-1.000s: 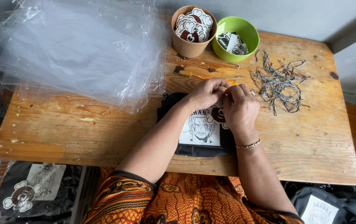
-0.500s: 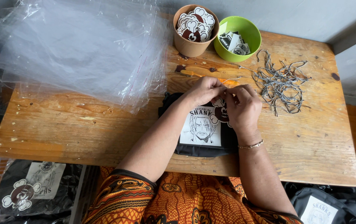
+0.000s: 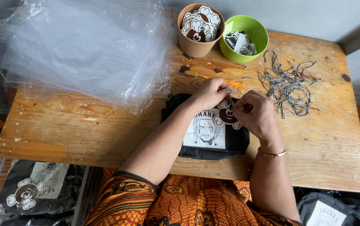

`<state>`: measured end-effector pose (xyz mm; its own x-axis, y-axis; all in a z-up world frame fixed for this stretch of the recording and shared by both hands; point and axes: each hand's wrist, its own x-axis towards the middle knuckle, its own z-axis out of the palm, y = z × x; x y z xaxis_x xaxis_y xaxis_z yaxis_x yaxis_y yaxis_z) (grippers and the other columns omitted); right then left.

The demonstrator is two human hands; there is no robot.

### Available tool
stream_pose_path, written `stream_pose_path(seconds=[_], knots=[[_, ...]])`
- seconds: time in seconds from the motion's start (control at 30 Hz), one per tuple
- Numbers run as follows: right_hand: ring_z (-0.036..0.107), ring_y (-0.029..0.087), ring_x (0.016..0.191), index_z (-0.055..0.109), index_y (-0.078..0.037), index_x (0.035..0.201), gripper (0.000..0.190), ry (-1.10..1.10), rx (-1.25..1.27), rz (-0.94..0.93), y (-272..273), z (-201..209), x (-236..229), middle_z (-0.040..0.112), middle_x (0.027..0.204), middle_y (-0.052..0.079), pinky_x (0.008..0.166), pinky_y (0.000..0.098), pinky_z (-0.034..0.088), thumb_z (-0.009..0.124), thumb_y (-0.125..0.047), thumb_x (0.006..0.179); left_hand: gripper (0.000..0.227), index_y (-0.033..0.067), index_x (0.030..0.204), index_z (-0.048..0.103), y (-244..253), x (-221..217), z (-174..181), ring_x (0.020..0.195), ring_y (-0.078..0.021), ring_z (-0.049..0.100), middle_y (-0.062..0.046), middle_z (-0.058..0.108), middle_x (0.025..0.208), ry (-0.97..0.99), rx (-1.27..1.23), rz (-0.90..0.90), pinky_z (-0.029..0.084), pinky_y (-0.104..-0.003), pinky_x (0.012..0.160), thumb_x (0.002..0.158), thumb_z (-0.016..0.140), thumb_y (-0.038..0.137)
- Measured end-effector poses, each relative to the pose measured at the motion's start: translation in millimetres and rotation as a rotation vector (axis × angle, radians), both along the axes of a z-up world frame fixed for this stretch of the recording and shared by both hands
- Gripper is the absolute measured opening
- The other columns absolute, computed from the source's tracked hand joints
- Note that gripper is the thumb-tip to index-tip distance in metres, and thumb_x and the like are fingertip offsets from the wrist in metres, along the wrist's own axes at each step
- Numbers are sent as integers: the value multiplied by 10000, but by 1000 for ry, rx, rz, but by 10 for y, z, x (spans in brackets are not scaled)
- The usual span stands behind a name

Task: The person attaches a metal chain to a cartoon character keychain and places it on a black pouch. They then add a rectangular sticker to the pouch, smooth the items down, and place the pouch into a clear plastic bag.

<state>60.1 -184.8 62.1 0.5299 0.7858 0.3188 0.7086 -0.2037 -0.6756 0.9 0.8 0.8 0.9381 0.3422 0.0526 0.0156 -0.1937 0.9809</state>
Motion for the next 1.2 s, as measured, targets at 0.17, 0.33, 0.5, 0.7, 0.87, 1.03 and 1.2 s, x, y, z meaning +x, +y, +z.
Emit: stream_pose_path(seconds=[0.17,0.33,0.5,0.7,0.87,1.03,1.2], knots=[[592,193,627,762,-23,828,75,74,-22,-23,-40,130,-7,645,754,126,532,322,479,802,-35,767,134,-25,1020,706,-24,-195,340,650,-222,716,-152,724,753,-17,84,-33,577,-308,612,918,643,34],[631,230,691,753,-20,953,140,-76,-35,-214,-107,-69,187,648,870,134,547,339,481,809,-126,882,217,-21,1142,689,-122,-393,702,791,-276,733,-203,747,911,57,269,-100,605,-373,791,946,610,29],[692,272,745,760,-69,1026,287,-45,-262,-230,-139,-163,257,692,927,108,635,426,539,805,-321,898,353,-33,1263,628,-310,-600,1116,1024,-325,708,-228,704,1073,146,626,-140,553,-470,978,925,650,69],[723,279,791,755,-97,1032,246,59,-443,-180,-173,-103,311,743,867,101,697,453,545,733,-303,898,465,-35,1254,640,-475,-587,1022,1127,-437,664,-305,586,1272,238,832,-236,539,-551,990,862,752,189],[721,268,816,750,-85,1092,311,114,-437,-171,-199,-58,280,752,899,111,715,442,544,745,-331,902,668,-86,1394,502,-733,-872,1429,1374,-485,408,-364,406,1474,323,956,-244,299,-606,1152,906,726,312],[705,229,845,742,-157,1169,391,173,-480,-197,-192,21,227,748,957,52,740,401,533,758,-418,878,1004,-72,1556,231,-860,-1110,1073,1549,-441,-3,-326,102,1652,492,940,-290,-61,-607,1217,919,566,629],[702,295,892,728,-108,1210,528,155,-499,-156,-192,104,186,738,1018,119,783,445,534,868,-318,746,1109,-72,1577,113,-832,-1112,801,1556,-434,-40,-296,15,1676,405,984,-234,-62,-592,1227,907,539,702]])
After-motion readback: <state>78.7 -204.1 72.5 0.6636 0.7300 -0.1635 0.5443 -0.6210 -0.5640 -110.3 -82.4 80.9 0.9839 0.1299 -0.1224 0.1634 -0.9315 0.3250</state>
